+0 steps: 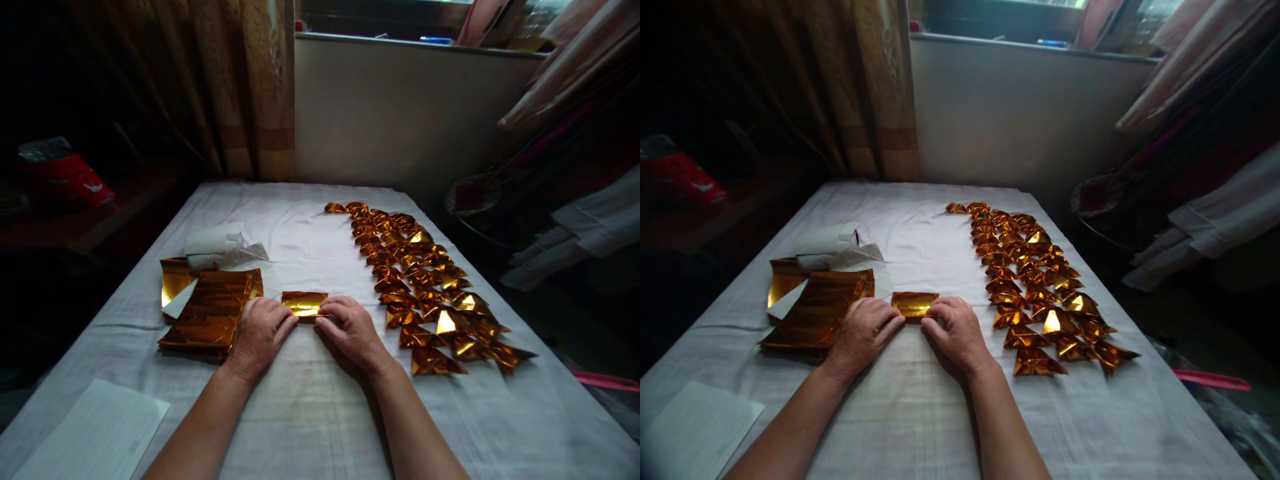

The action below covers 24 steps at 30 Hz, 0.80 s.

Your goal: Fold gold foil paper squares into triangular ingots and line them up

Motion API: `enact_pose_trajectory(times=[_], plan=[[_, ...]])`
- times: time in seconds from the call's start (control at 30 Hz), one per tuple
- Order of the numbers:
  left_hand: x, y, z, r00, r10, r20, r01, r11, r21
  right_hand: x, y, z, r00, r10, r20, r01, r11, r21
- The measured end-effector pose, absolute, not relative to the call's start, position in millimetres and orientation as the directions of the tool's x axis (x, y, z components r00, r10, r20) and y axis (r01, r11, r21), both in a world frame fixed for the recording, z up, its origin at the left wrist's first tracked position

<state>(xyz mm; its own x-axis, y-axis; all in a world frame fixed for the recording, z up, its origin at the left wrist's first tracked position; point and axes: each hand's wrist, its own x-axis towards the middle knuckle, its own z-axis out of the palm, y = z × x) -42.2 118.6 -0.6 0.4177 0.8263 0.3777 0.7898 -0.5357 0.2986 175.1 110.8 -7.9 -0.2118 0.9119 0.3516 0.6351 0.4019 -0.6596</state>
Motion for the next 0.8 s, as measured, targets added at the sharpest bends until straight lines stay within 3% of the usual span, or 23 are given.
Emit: enact_pose_trajectory(times=[0.17, 0.47, 0.8], plan=[[-39.0, 116.3, -0.1, 0.441, 0.815, 0.375, 0.77, -0.558, 0.309, 183.2, 113.0, -4.2, -0.22, 0.923, 0.315, 0.596, 0.383, -0.706], [-37.0, 114.8, 0.4, 0.405, 0.853, 0.33, 0.783, -0.51, 0.356, 183.5, 114.8, -9.1, -0.18, 0.932, 0.314, 0.755, 0.336, -0.564], [-34.6, 113.8, -1.3, 0.355, 0.882, 0.311, 0.812, -0.456, 0.364, 176.0, 115.4, -9.9, -0.094, 0.943, 0.319, 0.823, 0.254, -0.507]])
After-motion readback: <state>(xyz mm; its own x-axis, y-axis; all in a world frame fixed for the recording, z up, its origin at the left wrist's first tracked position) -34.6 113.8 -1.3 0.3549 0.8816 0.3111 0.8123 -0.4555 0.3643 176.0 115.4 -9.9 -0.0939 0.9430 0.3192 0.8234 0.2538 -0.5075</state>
